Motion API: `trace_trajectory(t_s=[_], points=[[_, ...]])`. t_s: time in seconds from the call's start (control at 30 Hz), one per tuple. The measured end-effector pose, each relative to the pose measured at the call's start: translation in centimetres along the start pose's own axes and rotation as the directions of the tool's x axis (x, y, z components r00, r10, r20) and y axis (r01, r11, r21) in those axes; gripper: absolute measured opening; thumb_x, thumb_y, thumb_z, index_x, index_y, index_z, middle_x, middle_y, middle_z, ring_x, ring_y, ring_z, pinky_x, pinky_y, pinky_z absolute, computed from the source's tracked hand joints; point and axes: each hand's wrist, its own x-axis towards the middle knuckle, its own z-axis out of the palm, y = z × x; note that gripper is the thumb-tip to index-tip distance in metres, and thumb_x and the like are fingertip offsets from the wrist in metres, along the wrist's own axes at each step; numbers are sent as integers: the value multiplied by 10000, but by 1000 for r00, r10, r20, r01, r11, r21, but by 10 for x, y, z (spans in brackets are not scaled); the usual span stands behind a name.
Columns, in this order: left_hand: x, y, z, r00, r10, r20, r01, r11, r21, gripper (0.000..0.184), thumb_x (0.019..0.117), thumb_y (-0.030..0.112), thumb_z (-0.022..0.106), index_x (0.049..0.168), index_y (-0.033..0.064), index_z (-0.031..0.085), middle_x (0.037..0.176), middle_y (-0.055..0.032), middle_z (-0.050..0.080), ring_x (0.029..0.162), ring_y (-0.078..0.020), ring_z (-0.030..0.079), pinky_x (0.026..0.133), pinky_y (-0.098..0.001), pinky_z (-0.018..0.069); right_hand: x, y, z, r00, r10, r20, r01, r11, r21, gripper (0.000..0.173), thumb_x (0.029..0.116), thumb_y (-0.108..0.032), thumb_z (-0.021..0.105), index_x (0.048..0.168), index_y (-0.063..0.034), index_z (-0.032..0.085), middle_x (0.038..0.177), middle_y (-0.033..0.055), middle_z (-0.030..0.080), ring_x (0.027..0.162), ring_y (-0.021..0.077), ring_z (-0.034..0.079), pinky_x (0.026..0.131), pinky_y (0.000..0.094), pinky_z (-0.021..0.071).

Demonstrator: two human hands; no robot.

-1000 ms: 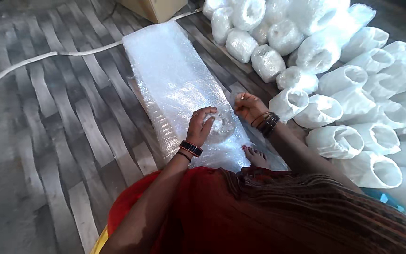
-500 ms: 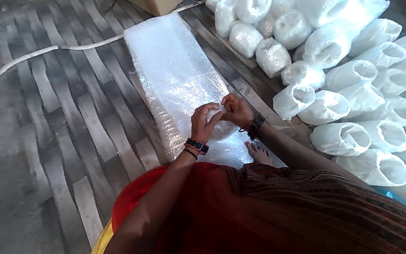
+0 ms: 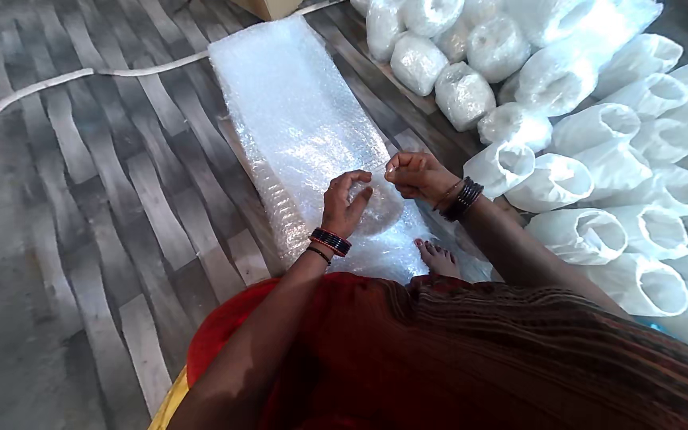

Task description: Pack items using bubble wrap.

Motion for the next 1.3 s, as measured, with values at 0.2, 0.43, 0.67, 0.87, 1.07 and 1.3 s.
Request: trace_trajectory(t_s=[0.2, 0.43, 0.67, 0.87, 1.07, 1.3], points=[[3, -1, -2, 1000, 6, 12, -6, 1000, 29, 302, 977, 138, 618, 1266, 60, 660, 1306, -125, 662, 1267, -276, 582, 1076, -521, 439, -14, 23, -9, 996, -76, -43, 78, 996, 36, 229, 820, 47, 613, 957, -129, 559, 709, -79, 586, 585, 18, 546, 563, 194, 487], [6, -5, -2, 993, 115, 27, -116, 991, 63, 279, 1009, 121, 536, 1202, 62, 727, 1322, -101, 671, 1305, -281, 558, 1110, -520, 400, 2, 53, 14, 941, -252, -227, 215, 961, -173, 409, 705, 145, 735, 1029, -33, 561, 738, -58, 548, 622, 12, 532, 618, 191, 507], [3, -5, -20, 959, 141, 246, -166, 982, 85, 773, 760, 499, 805, 1358, 41, 630, 1478, -133, 549, 1410, -304, 453, 1177, -521, 335, 13, 49, 19, 933, -259, -252, 191, 945, -264, 421, 732, 141, 754, 1083, 27, 551, 794, 3, 553, 653, 34, 526, 635, 202, 497], [1, -8, -10, 969, 185, 166, -204, 973, 104, 597, 750, 321, 869, 1269, 69, 713, 1431, -126, 596, 1371, -321, 497, 1154, -532, 363, 12, 52, 14, 940, -228, -254, 174, 960, -218, 391, 758, 130, 728, 1083, 5, 549, 804, -13, 540, 654, 27, 508, 628, 195, 479], [-1, -9, -10, 977, 184, 108, -190, 980, 50, 309, 892, 247, 741, 1154, 84, 766, 1392, -107, 630, 1355, -288, 519, 1157, -495, 369, 9, 50, 7, 960, -122, -251, 160, 978, 135, 94, 1005, -47, 476, 970, -104, 542, 681, -67, 565, 518, 14, 503, 510, 181, 458], [1, -2, -7, 989, 126, 76, -129, 991, 43, 205, 934, 136, 680, 1098, 66, 781, 1344, -97, 663, 1321, -274, 546, 1143, -479, 380, -4, 16, -3, 992, -87, -87, 94, 991, 90, 141, 982, -43, 503, 885, -117, 574, 597, -84, 524, 469, 3, 449, 472, 174, 394]])
